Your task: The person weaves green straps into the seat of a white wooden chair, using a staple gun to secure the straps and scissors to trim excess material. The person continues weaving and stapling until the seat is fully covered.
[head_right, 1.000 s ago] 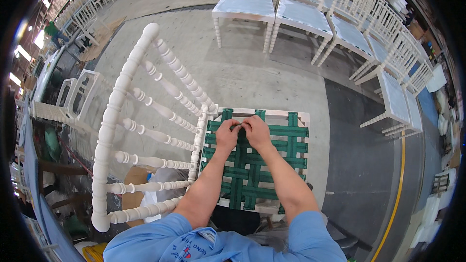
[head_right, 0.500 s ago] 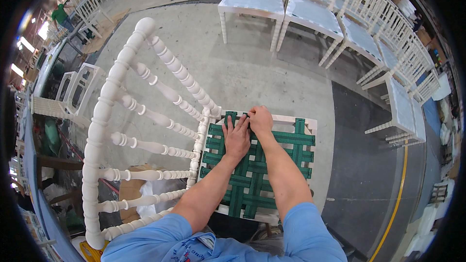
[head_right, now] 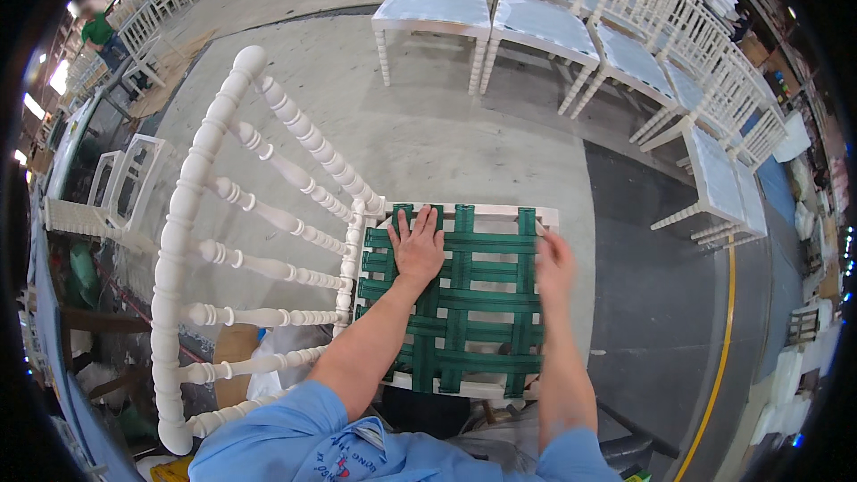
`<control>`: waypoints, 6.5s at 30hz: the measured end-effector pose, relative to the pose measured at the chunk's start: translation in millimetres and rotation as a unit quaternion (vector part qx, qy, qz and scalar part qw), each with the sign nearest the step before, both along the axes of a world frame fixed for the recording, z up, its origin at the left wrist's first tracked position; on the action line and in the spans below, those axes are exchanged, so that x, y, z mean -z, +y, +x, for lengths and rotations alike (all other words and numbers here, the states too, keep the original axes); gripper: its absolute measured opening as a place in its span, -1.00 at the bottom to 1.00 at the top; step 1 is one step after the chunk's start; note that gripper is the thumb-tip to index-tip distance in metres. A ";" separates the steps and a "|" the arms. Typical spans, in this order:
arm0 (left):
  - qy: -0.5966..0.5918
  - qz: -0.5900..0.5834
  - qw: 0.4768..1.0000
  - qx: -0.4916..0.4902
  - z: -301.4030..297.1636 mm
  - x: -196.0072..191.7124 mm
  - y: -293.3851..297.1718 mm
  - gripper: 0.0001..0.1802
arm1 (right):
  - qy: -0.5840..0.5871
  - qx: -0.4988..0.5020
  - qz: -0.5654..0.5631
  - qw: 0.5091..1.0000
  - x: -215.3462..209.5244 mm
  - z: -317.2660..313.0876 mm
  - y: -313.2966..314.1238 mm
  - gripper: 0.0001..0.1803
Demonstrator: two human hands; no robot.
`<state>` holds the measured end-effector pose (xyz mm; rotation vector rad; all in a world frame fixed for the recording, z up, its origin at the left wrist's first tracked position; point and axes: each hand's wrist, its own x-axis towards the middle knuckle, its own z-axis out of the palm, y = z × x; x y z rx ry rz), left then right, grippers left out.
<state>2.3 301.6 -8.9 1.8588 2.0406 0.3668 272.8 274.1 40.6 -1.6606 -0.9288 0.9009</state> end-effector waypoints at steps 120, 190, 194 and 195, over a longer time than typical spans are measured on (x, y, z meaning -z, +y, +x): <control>-0.110 0.076 0.986 -0.098 -17.8 -5.8 -91.4 -0.46 | 0.049 -0.208 -0.191 0.958 -44.2 -175.3 71.3 -0.68; -0.502 -0.480 0.698 -0.175 -27.5 19.8 -349.9 -0.76 | 0.031 -0.371 -0.347 0.861 22.0 -103.4 -242.1 -0.62; -0.461 -0.530 0.694 -0.158 -33.0 24.7 -359.1 -0.73 | 0.222 -0.322 -0.392 0.833 55.1 -134.9 -239.2 -0.64; -0.439 -0.538 0.702 -0.158 -32.5 27.2 -357.1 -0.73 | 0.201 -0.302 -0.404 0.840 60.9 -137.4 -239.8 -0.65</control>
